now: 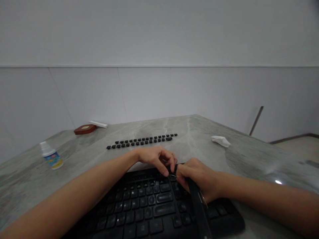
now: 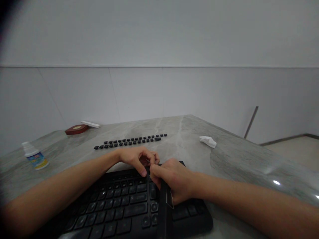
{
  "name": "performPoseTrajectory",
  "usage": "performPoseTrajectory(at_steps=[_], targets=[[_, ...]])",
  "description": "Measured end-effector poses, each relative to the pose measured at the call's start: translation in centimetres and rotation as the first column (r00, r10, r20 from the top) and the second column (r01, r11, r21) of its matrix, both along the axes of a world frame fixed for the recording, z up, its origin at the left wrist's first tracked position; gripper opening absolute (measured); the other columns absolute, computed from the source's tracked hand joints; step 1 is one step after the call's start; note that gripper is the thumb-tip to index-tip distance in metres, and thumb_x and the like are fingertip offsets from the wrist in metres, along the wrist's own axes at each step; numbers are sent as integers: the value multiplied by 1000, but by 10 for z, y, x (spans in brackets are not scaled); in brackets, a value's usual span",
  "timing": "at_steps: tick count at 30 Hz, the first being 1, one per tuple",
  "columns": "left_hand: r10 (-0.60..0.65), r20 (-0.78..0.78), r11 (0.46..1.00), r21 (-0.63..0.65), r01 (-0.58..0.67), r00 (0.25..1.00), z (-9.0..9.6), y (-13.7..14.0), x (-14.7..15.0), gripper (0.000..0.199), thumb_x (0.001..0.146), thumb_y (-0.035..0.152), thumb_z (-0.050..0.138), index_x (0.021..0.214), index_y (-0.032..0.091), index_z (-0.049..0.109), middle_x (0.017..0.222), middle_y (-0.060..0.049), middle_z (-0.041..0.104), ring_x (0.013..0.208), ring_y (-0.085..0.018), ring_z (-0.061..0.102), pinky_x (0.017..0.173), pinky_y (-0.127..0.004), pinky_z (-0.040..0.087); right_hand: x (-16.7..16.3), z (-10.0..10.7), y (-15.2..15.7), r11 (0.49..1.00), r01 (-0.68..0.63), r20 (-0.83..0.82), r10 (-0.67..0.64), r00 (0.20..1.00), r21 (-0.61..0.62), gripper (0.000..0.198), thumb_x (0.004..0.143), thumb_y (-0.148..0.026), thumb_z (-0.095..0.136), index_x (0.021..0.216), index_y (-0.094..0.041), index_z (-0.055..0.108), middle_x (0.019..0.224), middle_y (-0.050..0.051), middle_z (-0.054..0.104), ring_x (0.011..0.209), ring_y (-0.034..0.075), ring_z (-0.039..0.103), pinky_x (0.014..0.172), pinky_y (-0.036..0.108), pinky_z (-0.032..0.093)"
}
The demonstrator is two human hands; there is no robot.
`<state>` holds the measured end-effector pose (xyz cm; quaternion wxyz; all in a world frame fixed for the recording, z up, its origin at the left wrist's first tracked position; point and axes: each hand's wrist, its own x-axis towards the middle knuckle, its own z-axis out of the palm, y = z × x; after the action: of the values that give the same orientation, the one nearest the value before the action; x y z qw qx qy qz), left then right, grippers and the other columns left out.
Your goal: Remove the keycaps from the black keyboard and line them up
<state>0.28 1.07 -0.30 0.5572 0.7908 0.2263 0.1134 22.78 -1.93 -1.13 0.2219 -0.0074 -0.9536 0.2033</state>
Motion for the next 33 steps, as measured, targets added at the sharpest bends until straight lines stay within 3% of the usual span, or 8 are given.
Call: performPoseTrajectory(at_steps=[6,11,17,24,33], targets=[[9,-48,999,36,-8,999,6,-4,2,23,63,34,84,75,19,72,101,0,53,99,-16,50,94,-30,39,1,-4,3,997,-43,-10,44,999,67,19,67,-31,51,74,-24,35,55,-8,40,45,9,36,46,23,27],[-2,-54,999,48,4,999,8,-5,4,21,64,35,83,73,19,72,101,-1,52,103,-17,49,99,-32,37,2,-4,4,993,-77,-7,78,997,87,17,69,-29,50,74,-24,34,54,-8,42,45,10,38,46,23,28],[8,-78,997,73,-2,997,8,-4,3,23,63,37,84,71,20,72,100,-1,54,104,-18,49,100,-32,37,1,-2,3,994,-37,69,29,997,107,15,67,-26,50,74,-24,36,55,-7,44,47,10,40,48,23,29],[-8,-53,998,64,11,999,3,-2,1,19,65,33,82,75,21,72,102,0,53,104,-17,50,99,-30,38,-1,0,0,998,47,38,-48,998,28,11,66,-23,49,72,-22,39,56,-6,45,47,10,40,47,22,31],[24,-47,998,63,-21,999,4,-4,5,20,62,33,84,71,20,72,98,0,54,103,-17,50,97,-30,39,0,1,0,997,-6,67,0,998,83,16,65,-23,49,70,-24,34,52,-8,41,45,9,39,46,22,28]])
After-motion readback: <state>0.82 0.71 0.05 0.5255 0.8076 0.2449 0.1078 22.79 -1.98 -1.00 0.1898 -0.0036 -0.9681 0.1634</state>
